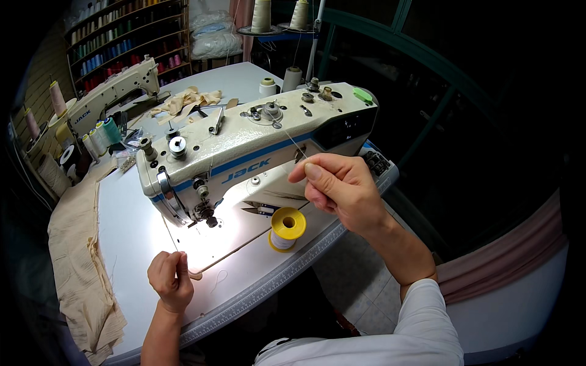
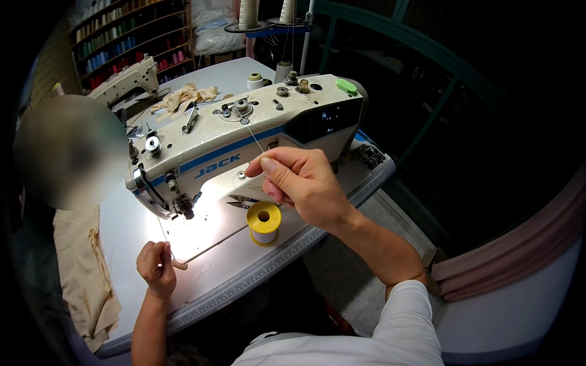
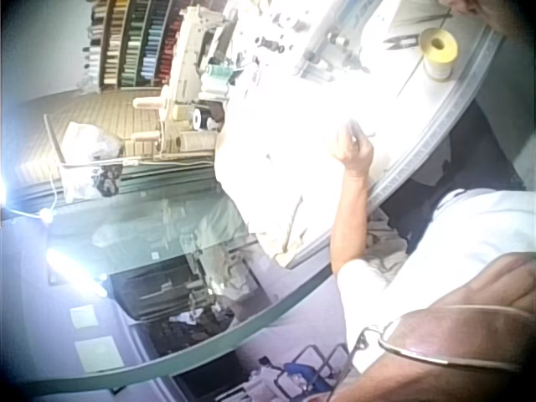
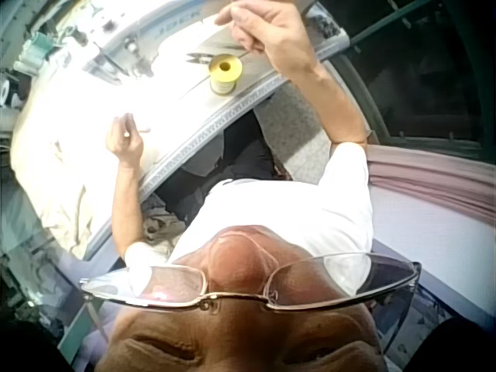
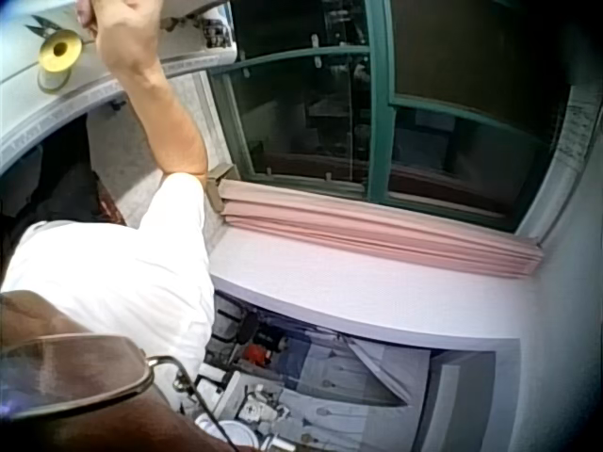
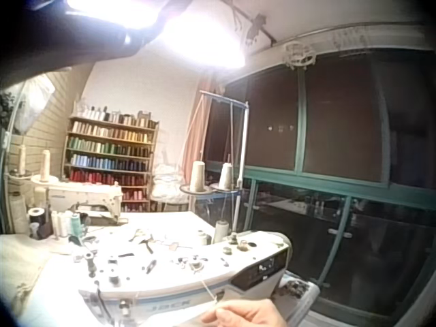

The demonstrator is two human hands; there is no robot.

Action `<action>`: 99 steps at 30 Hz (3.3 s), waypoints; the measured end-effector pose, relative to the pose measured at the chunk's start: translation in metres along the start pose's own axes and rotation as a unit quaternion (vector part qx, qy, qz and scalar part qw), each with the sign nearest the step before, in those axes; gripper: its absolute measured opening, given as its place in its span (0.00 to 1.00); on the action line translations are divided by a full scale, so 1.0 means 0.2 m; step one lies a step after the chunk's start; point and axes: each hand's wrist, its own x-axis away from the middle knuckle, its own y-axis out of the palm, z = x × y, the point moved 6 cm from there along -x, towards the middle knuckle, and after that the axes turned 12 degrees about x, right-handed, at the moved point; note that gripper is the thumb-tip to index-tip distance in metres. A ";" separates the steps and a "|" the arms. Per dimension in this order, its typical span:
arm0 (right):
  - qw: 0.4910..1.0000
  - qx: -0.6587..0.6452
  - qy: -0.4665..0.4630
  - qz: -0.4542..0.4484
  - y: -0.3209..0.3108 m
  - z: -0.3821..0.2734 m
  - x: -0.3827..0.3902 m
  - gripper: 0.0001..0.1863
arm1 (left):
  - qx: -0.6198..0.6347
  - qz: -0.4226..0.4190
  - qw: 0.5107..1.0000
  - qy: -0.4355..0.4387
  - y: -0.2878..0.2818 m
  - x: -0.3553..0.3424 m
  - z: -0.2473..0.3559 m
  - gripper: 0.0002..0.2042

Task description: The person threads a sewing machine by hand, guiding a yellow thread through the tension assembly and needle area. They repeatedly pull the thread through guides and adjust the tension dial, ensuring the thread is properly seated in the machine's mechanism.

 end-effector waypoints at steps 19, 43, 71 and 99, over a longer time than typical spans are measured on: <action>1.000 -0.005 0.009 0.014 -0.02 0.01 0.03 0.16 | -0.002 0.014 1.000 -0.005 0.00 0.00 -0.01 0.04; 0.999 -0.035 0.019 -0.006 -0.04 0.04 0.03 0.15 | -0.177 0.023 0.977 0.114 -0.12 -0.10 0.40 0.09; 0.981 -0.152 -0.118 0.037 -0.06 -0.04 -0.20 0.14 | -0.006 -0.103 0.982 0.158 0.54 -1.42 0.38 0.02; 0.998 0.036 0.030 -0.043 0.24 0.25 0.49 0.10 | 0.422 -0.152 0.800 -0.399 0.32 0.19 0.56 0.12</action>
